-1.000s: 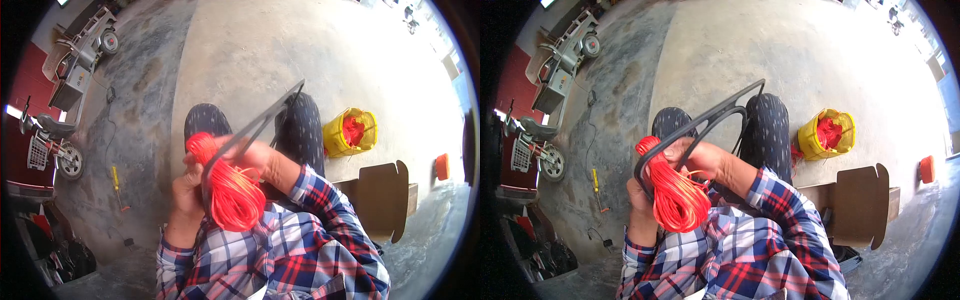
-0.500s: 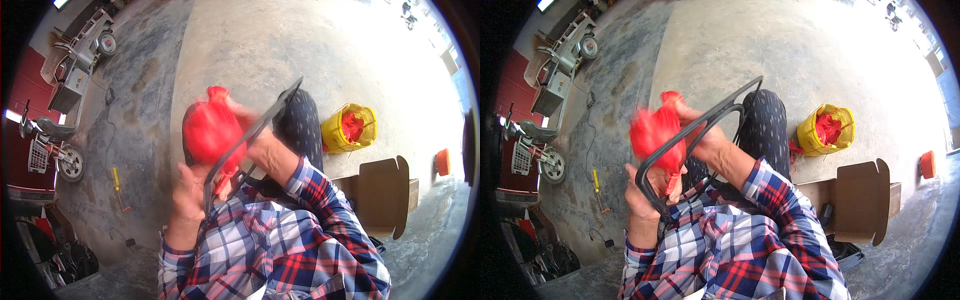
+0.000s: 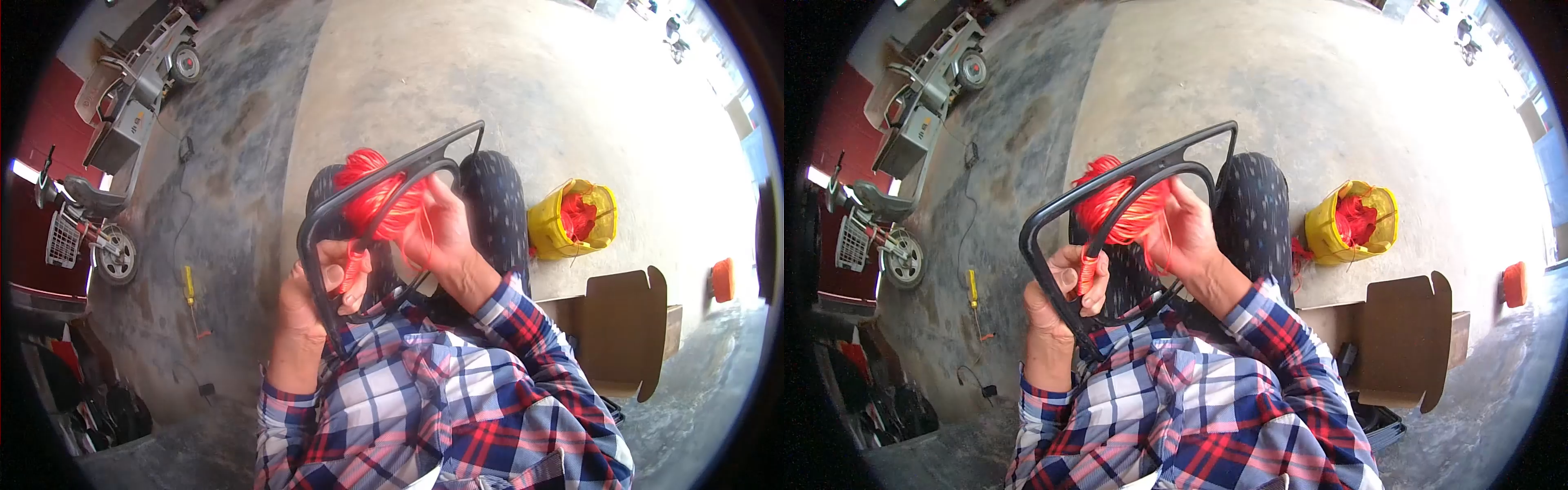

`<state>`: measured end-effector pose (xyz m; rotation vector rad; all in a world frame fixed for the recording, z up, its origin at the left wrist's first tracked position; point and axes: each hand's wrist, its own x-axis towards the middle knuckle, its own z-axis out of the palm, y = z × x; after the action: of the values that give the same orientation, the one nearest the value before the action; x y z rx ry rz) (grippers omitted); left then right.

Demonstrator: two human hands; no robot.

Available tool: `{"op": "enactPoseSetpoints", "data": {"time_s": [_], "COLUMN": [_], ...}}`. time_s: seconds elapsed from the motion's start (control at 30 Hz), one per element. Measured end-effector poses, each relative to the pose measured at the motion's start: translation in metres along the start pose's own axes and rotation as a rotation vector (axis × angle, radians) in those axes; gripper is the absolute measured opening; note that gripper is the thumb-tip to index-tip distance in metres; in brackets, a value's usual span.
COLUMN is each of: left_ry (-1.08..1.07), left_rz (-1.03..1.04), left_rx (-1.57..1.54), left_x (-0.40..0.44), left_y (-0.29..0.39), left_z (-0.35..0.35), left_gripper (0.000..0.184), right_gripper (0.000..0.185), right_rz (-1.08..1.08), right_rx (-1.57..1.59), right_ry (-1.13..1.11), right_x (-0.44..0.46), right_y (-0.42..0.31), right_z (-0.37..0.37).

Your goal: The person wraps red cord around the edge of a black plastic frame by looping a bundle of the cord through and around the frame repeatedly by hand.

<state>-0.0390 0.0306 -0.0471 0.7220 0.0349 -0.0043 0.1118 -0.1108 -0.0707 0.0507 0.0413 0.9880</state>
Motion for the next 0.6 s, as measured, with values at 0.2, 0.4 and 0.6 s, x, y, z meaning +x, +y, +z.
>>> {"op": "enactPoseSetpoints", "data": {"time_s": [0.2,0.4,0.6], "left_ry": [0.066,0.175,0.149], "left_rz": [-0.030,0.008,0.012], "left_rx": [0.104,0.132,0.136], "left_x": [0.000,-0.003,-0.001], "left_y": [0.000,-0.015,-0.008], "left_z": [0.020,0.025,0.019], "left_gripper": [0.032,0.035,0.033], "right_gripper": [0.040,0.046,0.045], "right_rz": [0.229,0.211,0.069], "right_rx": [-0.107,0.221,0.098], "right_ry": [-0.054,-0.450,-0.071], "right_x": [0.036,0.072,0.036], "right_y": [0.022,0.008,0.009], "right_z": [0.012,0.006,0.006]}}
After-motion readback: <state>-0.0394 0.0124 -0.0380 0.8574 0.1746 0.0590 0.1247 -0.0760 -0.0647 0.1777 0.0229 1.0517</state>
